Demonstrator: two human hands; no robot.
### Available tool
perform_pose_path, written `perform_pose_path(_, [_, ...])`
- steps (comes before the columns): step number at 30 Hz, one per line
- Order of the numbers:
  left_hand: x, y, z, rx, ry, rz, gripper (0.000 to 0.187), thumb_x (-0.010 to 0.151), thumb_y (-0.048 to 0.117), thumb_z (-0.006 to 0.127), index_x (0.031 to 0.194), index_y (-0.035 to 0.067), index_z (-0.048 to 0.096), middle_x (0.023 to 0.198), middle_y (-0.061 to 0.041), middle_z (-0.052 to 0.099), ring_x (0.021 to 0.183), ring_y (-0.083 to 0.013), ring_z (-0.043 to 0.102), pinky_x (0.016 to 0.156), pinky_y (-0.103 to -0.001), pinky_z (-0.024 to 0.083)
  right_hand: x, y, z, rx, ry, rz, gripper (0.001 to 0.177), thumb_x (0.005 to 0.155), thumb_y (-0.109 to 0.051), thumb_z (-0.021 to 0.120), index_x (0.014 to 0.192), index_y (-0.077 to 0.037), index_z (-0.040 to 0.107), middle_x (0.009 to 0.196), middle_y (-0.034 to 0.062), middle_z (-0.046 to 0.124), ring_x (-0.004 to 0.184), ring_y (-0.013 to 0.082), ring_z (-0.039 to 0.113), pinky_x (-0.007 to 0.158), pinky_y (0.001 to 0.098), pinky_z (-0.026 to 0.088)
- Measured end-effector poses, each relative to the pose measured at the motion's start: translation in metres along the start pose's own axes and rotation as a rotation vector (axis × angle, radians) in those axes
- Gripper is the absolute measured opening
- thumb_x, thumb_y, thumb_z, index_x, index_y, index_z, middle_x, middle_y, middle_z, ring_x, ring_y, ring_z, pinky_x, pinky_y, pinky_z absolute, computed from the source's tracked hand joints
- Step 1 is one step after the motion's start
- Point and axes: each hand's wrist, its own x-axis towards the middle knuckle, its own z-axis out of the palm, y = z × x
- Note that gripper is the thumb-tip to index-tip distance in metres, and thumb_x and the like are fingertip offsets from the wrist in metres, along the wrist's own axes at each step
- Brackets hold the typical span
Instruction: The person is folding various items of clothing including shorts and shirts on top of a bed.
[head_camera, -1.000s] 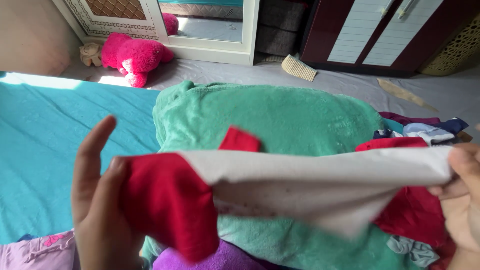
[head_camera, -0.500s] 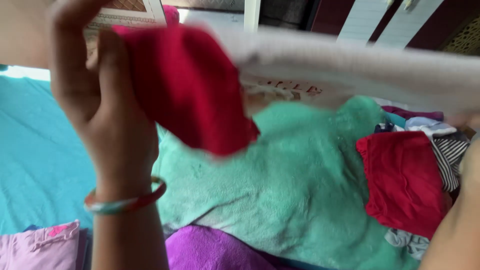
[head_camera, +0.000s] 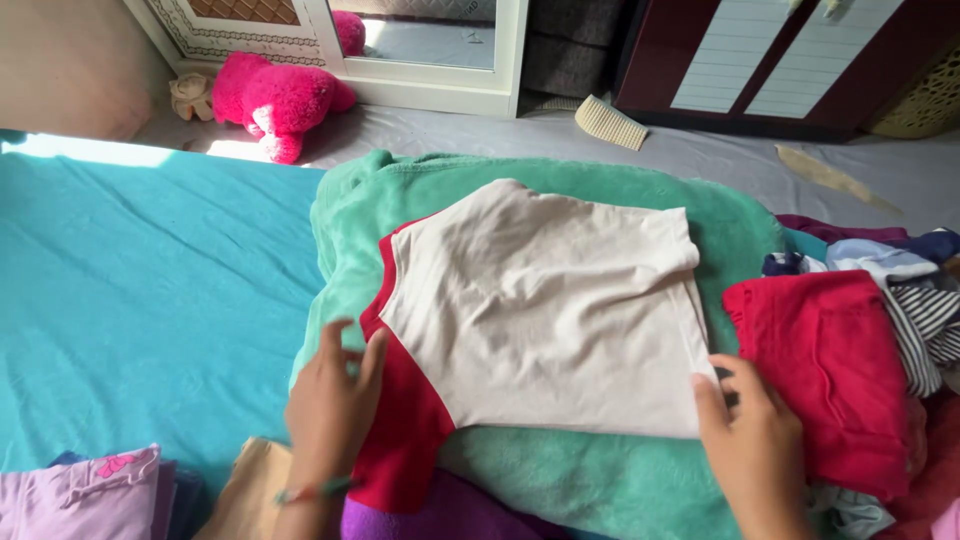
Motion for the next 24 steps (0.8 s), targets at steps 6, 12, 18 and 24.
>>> perform_pose_path(6, [0.025,-0.012,0.013,-0.058,-0.069,-0.028,0.038,0.092,0.043,0.071,0.112,0.011,0.069,0.082,-0.016,0.075,0.078,-0.0361,0.072,0.073,-0.047,0.056,-0.006,0.032,0.0,-0.039,0.008,-0.087,0.035,0.086,-0.021,0.076,0.12,-0.014,0.07,0.097,0.0212,0.071,0.088,0.0349,0.072,0.073,0.0429,0.057])
perform_pose_path(12, [0.018,-0.045,-0.005,0.056,-0.192,0.12,0.048,0.072,0.042,0.079,0.107,0.011,0.066,0.093,-0.012,0.078,0.088,-0.0354,0.071,0.072,-0.047,0.055,-0.02,0.115,0.009,-0.121,-0.15,-0.115,0.044,0.075,-0.026,0.079,0.118,-0.02,0.071,0.096,0.015,0.073,0.086,0.0311,0.073,0.075,0.0427,0.059])
perform_pose_path(18, [0.131,-0.001,0.061,-0.06,-0.235,0.189,0.062,0.099,0.066,0.056,0.11,0.008,0.075,0.092,-0.021,0.074,0.091,-0.0377,0.068,0.081,-0.043,0.052,0.027,-0.037,-0.035,-0.146,-0.056,-0.054,0.038,0.086,-0.031,0.075,0.12,-0.014,0.071,0.098,0.0144,0.072,0.083,0.0316,0.071,0.073,0.0446,0.057])
perform_pose_path(24, [0.166,0.077,0.052,0.051,-0.688,0.044,0.07,0.089,0.069,0.062,0.102,0.002,0.079,0.083,-0.01,0.07,0.075,-0.0212,0.061,0.069,-0.038,0.05,0.137,0.008,0.047,-0.036,0.088,-0.162,0.04,0.094,-0.035,0.076,0.114,-0.001,0.07,0.098,0.0205,0.07,0.084,0.0355,0.069,0.074,0.0445,0.055])
